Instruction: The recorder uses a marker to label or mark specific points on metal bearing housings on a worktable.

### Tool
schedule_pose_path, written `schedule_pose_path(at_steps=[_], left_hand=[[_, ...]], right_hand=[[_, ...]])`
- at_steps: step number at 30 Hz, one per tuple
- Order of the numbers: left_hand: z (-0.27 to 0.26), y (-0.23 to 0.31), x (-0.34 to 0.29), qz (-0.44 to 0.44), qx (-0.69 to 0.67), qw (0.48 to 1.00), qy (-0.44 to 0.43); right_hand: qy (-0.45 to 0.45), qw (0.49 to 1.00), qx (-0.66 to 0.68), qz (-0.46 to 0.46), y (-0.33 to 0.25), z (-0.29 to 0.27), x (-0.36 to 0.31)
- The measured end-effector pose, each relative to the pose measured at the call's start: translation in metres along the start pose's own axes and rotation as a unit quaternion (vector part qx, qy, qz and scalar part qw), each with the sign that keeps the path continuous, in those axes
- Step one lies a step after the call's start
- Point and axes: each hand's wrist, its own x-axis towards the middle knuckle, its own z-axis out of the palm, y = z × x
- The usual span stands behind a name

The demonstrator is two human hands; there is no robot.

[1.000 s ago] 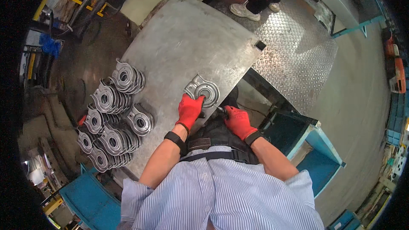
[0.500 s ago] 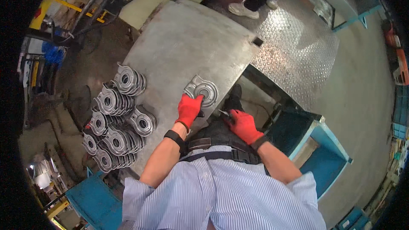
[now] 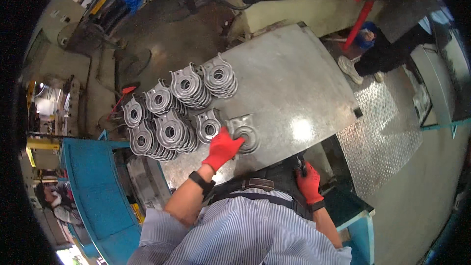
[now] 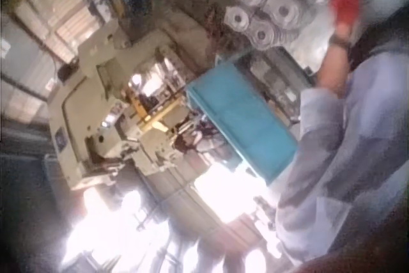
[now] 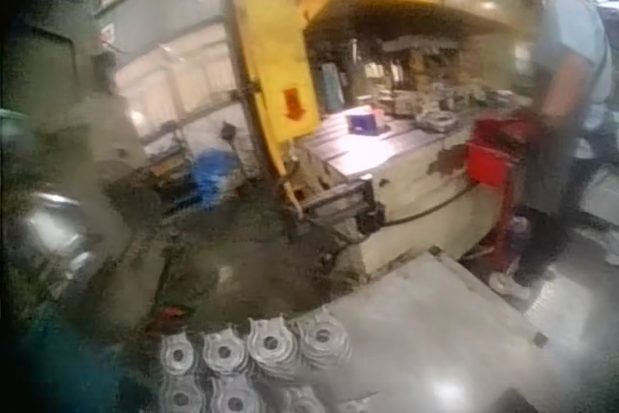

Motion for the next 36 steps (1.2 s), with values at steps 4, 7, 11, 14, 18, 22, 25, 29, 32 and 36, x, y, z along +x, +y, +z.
schedule_pose_path(at_steps=[4, 7, 11, 14, 18, 22, 25, 29, 32, 36], left_hand=[[-0.039, -0.040, -0.006, -0.030, 0.026, 0.994, 0.102], [-0.053, -0.046, -0.005, -0.043, 0.101, 0.983, 0.149], [-0.040, -0.062, -0.011, -0.035, 0.160, 0.964, 0.211], [-0.034, -0.054, -0.024, -0.011, 0.112, 0.953, 0.282], [-0.025, -0.067, -0.030, -0.081, -0.001, 0.986, 0.148], [0.035, -0.132, -0.011, 0.135, 0.146, 0.951, 0.237], [0.045, -0.116, -0.006, 0.117, 0.090, 0.956, 0.253], [0.032, -0.079, -0.009, 0.037, 0.018, 0.962, 0.269], [0.026, -0.086, -0.013, 0.036, 0.015, 0.971, 0.236], [-0.021, -0.063, -0.028, -0.073, -0.187, 0.974, 0.101]], right_hand=[[-0.022, 1.000, 0.010, -0.011, -0.003, 0.002, 0.005], [-0.029, 0.999, 0.017, -0.015, -0.012, 0.001, 0.012], [-0.049, 0.999, 0.020, -0.010, -0.025, 0.000, 0.018], [-0.055, 0.998, -0.019, 0.006, -0.002, 0.006, 0.017], [-0.024, 0.999, -0.012, -0.029, 0.021, 0.012, 0.012], [-0.050, 0.998, -0.022, -0.009, 0.009, 0.009, 0.013], [-0.067, 0.998, -0.010, 0.018, 0.012, 0.007, 0.014], [-0.059, 0.998, -0.012, 0.011, 0.016, 0.009, 0.016], [-0.060, 0.998, -0.020, -0.001, 0.028, 0.016, 0.014], [-0.038, 0.999, -0.029, -0.008, 0.041, 0.017, 0.009]])
